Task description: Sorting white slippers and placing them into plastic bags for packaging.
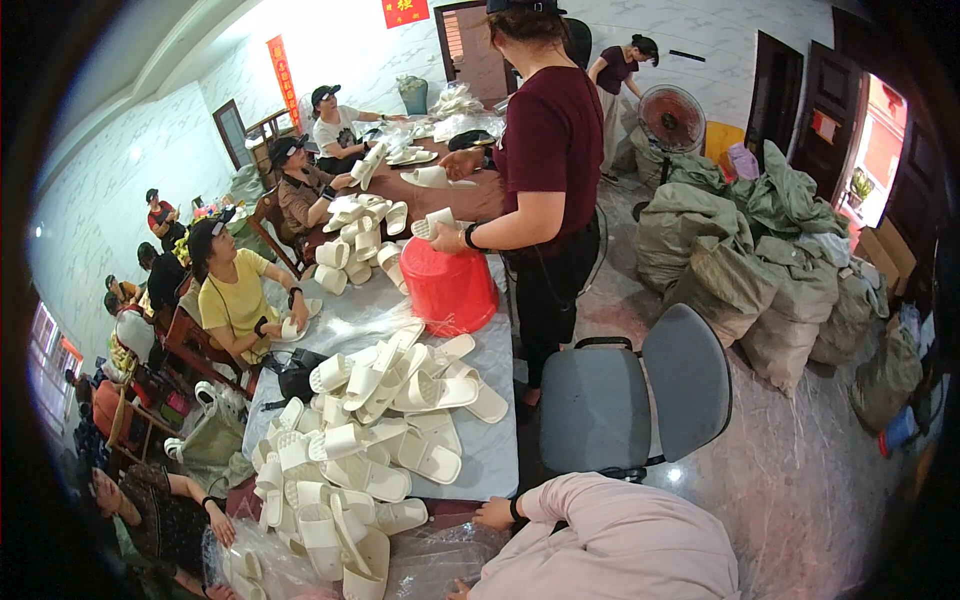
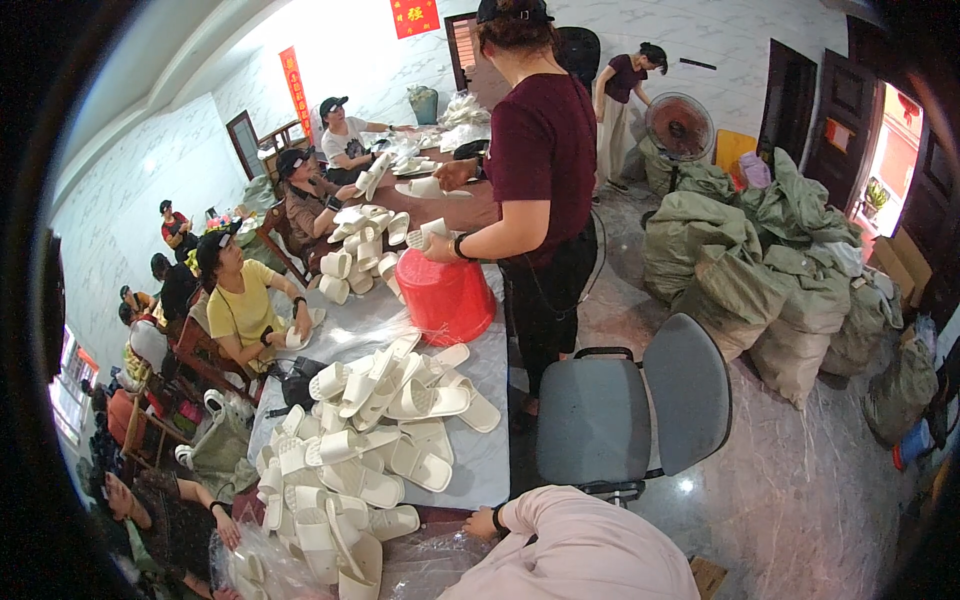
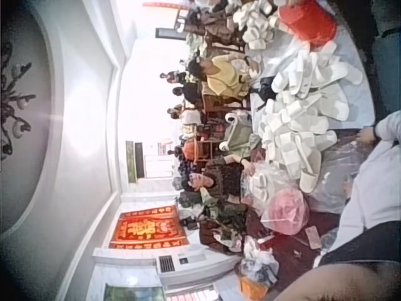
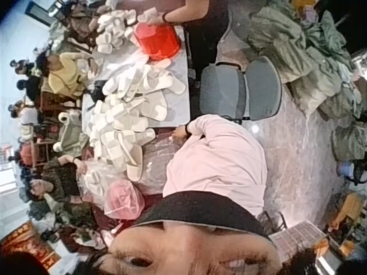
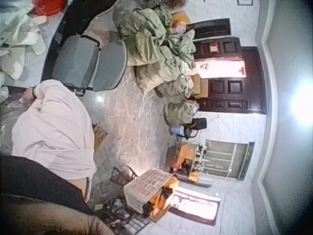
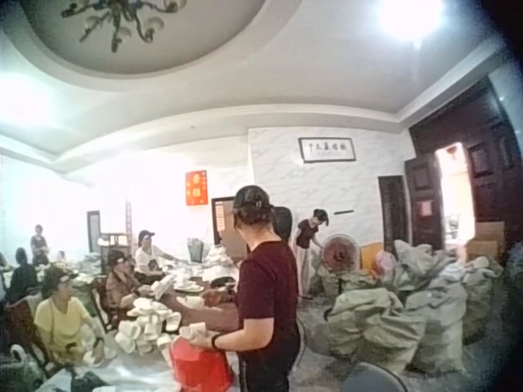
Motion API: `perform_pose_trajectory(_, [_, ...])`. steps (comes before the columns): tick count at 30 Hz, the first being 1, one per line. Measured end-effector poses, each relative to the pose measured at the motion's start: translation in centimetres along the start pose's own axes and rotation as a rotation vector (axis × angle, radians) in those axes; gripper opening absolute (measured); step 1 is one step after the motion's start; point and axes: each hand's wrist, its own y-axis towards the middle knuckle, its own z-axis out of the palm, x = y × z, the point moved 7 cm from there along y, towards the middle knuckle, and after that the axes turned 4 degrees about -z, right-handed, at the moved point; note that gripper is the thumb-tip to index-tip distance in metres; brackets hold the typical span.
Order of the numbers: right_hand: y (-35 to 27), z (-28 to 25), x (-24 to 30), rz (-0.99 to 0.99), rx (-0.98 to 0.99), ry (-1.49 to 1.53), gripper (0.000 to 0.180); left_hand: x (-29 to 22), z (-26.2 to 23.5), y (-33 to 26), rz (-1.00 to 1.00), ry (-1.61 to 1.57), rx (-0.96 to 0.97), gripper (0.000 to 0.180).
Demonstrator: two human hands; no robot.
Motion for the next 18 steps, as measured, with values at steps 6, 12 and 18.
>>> perform_pose_trajectory(6, [-0.1, 0.2, 0.1, -0.010, 0.069, -0.001, 0.067, 0.7, 0.6, -0.1, -0.050, 0.036, -0.019, 0.046])
perform_pose_trajectory(12, [0.6, 0.8, -0.3, 0.000, 0.165, 0.005, 0.053, 0.4, 0.9, 0.7, -0.083, 0.079, -0.035, 0.047])
perform_pose_trajectory(18, [0.5, 1.8, -0.7, 0.047, 0.248, 0.016, 0.051, -0.1, 1.2, 1.8, -0.109, 0.127, -0.047, 0.047])
